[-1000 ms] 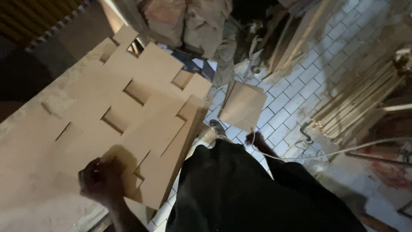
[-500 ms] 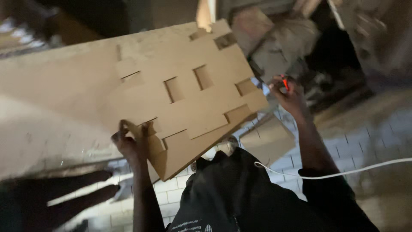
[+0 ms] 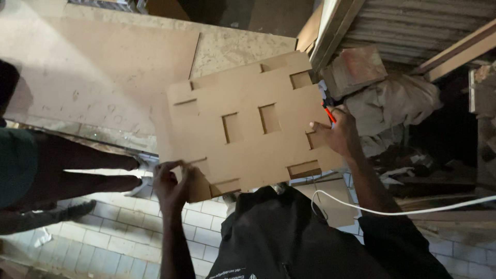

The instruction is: The person holds a notched cardboard panel on the workbench and marks its surface with a red marker, repositioning the panel and aligning it against another sheet while continuing to mark along its edges and cutouts.

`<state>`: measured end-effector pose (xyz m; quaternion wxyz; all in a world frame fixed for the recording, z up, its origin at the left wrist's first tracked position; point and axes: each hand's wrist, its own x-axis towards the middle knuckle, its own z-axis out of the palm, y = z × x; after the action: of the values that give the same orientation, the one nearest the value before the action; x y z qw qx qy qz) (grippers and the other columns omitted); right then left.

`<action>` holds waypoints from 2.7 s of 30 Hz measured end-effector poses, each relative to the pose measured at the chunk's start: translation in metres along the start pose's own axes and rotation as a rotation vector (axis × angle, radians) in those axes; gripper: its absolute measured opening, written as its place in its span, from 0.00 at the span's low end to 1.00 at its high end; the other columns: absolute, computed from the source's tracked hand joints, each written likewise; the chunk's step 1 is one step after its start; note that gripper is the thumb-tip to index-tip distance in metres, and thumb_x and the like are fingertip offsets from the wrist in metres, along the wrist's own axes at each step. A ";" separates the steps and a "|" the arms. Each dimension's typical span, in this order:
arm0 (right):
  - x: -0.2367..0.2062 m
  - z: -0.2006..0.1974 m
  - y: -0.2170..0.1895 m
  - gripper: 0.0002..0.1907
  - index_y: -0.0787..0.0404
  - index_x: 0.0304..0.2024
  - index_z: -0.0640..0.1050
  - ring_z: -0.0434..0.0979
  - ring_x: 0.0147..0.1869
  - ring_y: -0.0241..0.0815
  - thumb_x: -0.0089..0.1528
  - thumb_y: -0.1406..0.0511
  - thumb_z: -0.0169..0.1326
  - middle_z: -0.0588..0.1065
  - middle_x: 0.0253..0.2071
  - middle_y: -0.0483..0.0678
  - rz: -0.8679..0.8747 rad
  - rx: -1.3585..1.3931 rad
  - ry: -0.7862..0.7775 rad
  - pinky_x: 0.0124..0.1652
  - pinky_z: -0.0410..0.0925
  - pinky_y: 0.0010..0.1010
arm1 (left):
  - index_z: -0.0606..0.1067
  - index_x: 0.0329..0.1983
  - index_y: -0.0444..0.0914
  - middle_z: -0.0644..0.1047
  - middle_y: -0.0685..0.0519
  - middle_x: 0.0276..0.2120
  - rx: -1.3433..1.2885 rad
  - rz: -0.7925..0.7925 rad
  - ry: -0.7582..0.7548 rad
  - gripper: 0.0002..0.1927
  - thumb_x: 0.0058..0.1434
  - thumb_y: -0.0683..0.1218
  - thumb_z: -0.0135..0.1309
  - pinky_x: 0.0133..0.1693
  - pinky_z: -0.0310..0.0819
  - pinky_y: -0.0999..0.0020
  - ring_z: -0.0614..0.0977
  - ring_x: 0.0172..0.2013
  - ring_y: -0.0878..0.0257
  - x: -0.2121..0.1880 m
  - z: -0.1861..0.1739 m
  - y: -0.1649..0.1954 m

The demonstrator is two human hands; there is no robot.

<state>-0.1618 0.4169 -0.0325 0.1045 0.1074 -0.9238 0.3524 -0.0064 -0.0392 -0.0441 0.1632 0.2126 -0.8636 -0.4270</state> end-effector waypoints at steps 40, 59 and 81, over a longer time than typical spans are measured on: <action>-0.025 0.041 -0.069 0.24 0.66 0.32 0.78 0.76 0.32 0.55 0.54 0.53 0.72 0.76 0.28 0.58 0.221 -0.110 0.105 0.33 0.68 0.44 | 0.78 0.42 0.32 0.80 0.56 0.32 -0.578 -0.050 -0.242 0.14 0.66 0.49 0.59 0.34 0.73 0.74 0.77 0.33 0.71 0.087 -0.030 -0.008; -0.013 0.037 -0.063 0.06 0.63 0.35 0.75 0.70 0.36 0.33 0.65 0.71 0.59 0.72 0.29 0.42 0.284 0.477 0.531 0.36 0.66 0.28 | 0.70 0.55 0.32 0.76 0.48 0.40 -0.181 0.395 0.186 0.15 0.69 0.41 0.60 0.41 0.74 0.62 0.76 0.39 0.60 0.078 -0.061 0.039; -0.018 0.053 -0.067 0.17 0.73 0.55 0.76 0.73 0.54 0.32 0.65 0.76 0.66 0.77 0.52 0.46 -0.098 0.398 0.550 0.56 0.68 0.26 | 0.68 0.61 0.34 0.76 0.57 0.26 -0.312 0.335 0.275 0.32 0.55 0.41 0.70 0.21 0.61 0.74 0.63 0.19 0.71 0.054 -0.056 0.067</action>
<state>-0.1331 0.3348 -0.0340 0.3436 0.0711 -0.7679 0.5360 -0.0423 -0.0677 0.0478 0.3781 0.0949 -0.7801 -0.4893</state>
